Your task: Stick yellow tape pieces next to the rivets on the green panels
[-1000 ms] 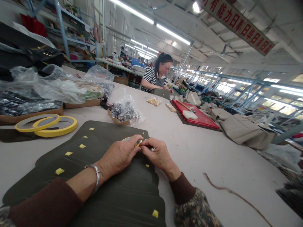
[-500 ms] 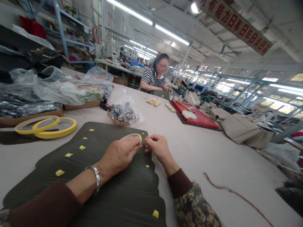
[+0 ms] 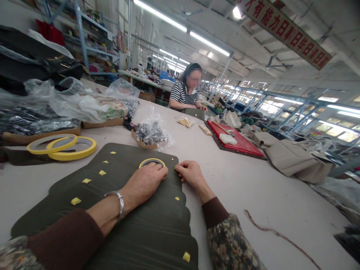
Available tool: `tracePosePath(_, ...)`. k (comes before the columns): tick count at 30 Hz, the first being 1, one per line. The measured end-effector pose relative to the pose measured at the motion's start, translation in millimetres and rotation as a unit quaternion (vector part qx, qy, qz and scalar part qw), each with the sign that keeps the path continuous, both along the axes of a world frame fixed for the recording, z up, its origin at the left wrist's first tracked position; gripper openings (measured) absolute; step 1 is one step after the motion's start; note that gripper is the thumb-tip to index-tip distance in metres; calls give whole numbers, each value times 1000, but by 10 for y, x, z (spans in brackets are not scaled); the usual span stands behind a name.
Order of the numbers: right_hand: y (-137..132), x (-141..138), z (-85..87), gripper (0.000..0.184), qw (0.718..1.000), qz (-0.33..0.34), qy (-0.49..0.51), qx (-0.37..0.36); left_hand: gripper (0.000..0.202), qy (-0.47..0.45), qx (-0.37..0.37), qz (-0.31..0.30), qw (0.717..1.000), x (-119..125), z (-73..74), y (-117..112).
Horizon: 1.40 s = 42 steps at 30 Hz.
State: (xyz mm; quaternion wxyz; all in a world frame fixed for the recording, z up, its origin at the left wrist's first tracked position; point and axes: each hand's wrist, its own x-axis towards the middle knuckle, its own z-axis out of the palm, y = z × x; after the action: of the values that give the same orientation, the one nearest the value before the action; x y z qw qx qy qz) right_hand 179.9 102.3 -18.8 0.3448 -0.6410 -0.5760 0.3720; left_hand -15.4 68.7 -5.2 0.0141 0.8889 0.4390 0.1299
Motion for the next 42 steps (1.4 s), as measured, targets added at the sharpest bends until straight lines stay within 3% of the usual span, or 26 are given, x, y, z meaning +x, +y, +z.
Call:
tracePosePath(7,21,-48,36,5,997,-2,-76,26,13,-7,-3,-3,1000,-14,-1,1)
tracePosePath(10,-4,-16,17,24,997,-16,-73,19,12,-15,-2,-5,1000,-21,-12,13)
tracePosePath(13,-60,37,-23,21,998,-13,-62,24,13,-25,-1,-10,1000,-25,-27,32)
tracePosePath(20,-70,-17,-72,17,983,21,-137,119,17,-60,-2,-21,998,-54,-7,55)
tracePosePath(24,-37,3,-15,17,984,40,-140,99,20,-136,-9,-20,991,-90,34,46)
tracePosePath(29,-102,132,74,20,989,116,-77,58,24,-182,-26,-24,983,-117,40,27)
tracePosePath(34,-195,3,134,22,977,133,93,140,39,-199,-38,-7,979,-94,42,-4)
tracePosePath(37,-248,-110,177,19,962,176,57,200,38,-201,-50,14,978,-71,60,-25)
tracePosePath(42,-270,-181,171,13,942,175,-46,281,31,-185,-69,36,980,-47,71,-45)
